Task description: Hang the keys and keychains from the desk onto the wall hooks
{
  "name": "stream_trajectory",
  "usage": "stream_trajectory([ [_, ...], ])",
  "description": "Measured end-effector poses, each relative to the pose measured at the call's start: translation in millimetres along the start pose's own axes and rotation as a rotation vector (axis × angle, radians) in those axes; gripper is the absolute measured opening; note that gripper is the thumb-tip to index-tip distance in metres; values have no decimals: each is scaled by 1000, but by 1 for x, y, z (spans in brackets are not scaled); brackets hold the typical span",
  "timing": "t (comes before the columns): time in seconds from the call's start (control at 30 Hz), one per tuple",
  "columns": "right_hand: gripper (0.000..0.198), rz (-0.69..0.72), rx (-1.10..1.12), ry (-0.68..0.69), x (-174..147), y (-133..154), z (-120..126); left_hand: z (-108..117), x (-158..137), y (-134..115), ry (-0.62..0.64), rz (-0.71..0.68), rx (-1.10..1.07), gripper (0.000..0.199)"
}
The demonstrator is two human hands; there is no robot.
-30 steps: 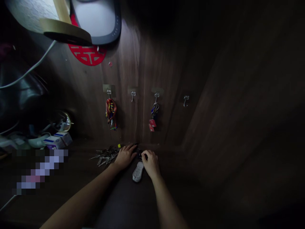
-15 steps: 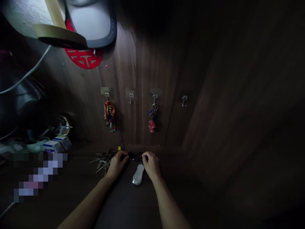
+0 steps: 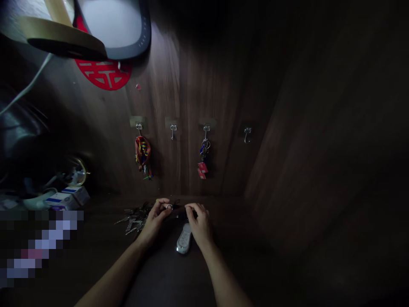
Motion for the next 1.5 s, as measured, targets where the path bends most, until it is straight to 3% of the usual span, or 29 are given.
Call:
stream_trajectory([
  [0.13, 27, -74, 172, 47, 0, -3, -4, -8, -6, -4, 126, 3, -3, 28],
  [0.27, 27, -122, 188, -4, 0, -7, -6, -10, -9, -4, 183, -110, 153, 23],
  [0.43, 18, -51, 204, 55, -2, -2, -8, -11, -11, 0, 240, -229, 328, 26],
  [0.67, 12, -20, 335, 119, -4, 4, -13, -10, -11, 5, 132, -289, 472, 36],
  [0.8, 10, -27, 322, 92, -5, 5, -14, -9, -12, 5, 155, -292, 510, 36],
  [1.0, 18, -207, 450, 73, -2, 3, -13, -11, -13, -1, 165, -225, 382, 51],
  [1.17, 22, -429, 799, 126, -2, 6, -12, -9, -7, -2, 122, -85, 115, 39],
  [1.3, 21, -532, 1082, 266, -3, 16, -11, -7, -2, -1, 130, 5, -12, 40],
  [1.5, 25, -660, 1153, 354, -6, 20, -12, -9, -4, -7, 164, 31, -92, 31],
])
Point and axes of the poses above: each hand's wrist, its own x-axis towards the middle knuckle, its own z-axis out of the back of the hand, y = z × x, the point moved 1 cm from there along x, towards the middle knuckle, and after that the axes turned 3 degrees about -x, right-handed, at the moved point
